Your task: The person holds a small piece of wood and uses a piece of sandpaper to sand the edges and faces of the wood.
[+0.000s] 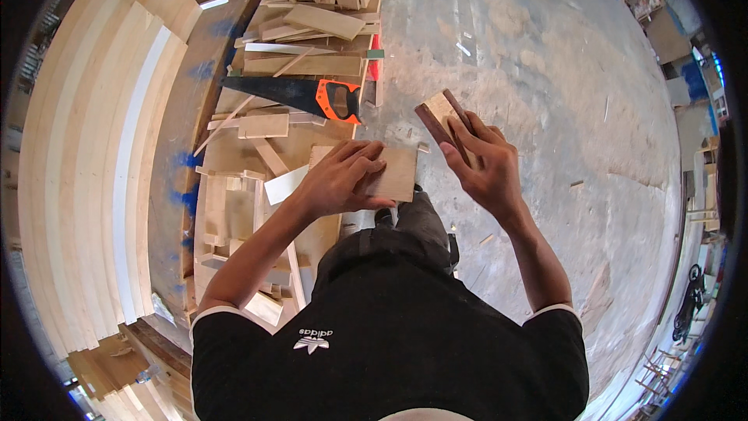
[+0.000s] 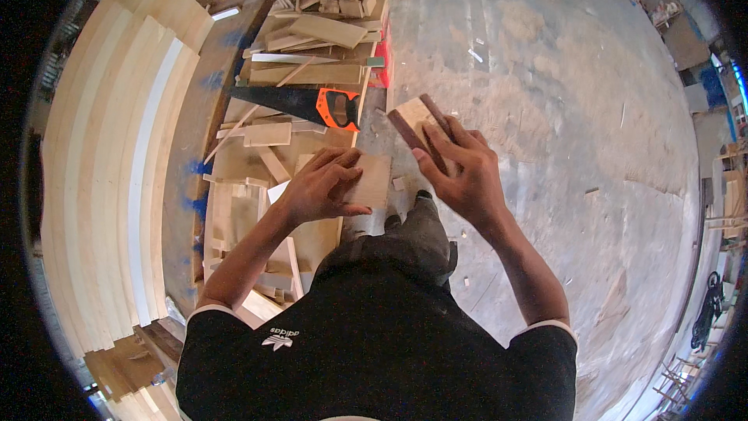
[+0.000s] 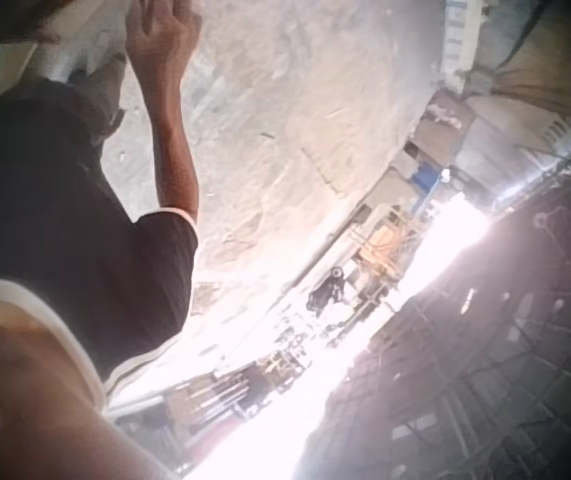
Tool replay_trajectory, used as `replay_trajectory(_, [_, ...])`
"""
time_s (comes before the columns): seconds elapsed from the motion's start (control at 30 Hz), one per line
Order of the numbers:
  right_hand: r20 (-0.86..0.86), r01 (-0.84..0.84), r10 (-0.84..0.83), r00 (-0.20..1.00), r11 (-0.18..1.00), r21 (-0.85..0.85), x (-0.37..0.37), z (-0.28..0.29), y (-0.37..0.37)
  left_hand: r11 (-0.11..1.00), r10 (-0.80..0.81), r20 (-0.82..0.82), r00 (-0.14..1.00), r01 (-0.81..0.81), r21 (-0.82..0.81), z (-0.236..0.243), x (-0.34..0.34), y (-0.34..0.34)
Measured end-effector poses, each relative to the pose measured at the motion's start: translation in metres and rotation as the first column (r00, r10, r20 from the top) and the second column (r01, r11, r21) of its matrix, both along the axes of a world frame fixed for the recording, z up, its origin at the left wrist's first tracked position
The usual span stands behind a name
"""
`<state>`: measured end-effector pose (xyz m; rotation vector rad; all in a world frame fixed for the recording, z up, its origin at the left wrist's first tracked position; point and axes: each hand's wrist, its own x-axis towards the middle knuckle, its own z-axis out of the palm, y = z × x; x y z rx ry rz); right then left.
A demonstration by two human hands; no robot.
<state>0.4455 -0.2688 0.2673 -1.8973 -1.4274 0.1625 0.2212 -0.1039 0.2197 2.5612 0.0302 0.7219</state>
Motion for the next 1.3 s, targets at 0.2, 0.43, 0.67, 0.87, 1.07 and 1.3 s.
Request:
replay_trajectory(0.2, [0.228, -0.320, 0.286, 0.931, 0.939, 0.130, -0.031, 0.003, -0.019, 0.994, 0.012, 0.059, 0.998, -0.018, 0.105, 0.018, 0.006, 0.003])
replay_trajectory(0.43, [-0.165, -0.188, 0.233, 0.958, 0.950, 0.251, -0.013, -0.006, -0.020, 0.999, 0.039, 0.095, 0.995, -0.037, -0.024, 0.017, 0.003, -0.005])
replay_trajectory(0.67, [0.080, -0.276, 0.267, 0.961, 0.947, 0.161, -0.042, 0.000, -0.022, 0.993, 0.023, 0.104, 0.994, -0.010, -0.116, 0.017, 0.002, -0.009])
replay_trajectory(0.87, [0.182, -0.312, 0.279, 0.943, 0.930, 0.196, -0.034, 0.014, -0.009, 0.989, 0.005, 0.096, 0.995, 0.009, -0.149, 0.025, 0.011, 0.005])
replay_trajectory(1.07, [0.126, -0.435, 0.416, 0.900, 0.859, 0.270, -0.036, 0.014, -0.008, 0.969, -0.016, 0.064, 0.998, 0.032, -0.246, 0.021, 0.004, -0.004])
replay_trajectory(1.3, [-0.195, -0.085, 0.135, 0.971, 0.966, 0.244, 0.011, -0.014, 0.008, 0.891, 0.097, 0.097, 0.991, -0.043, -0.452, 0.006, -0.006, -0.023])
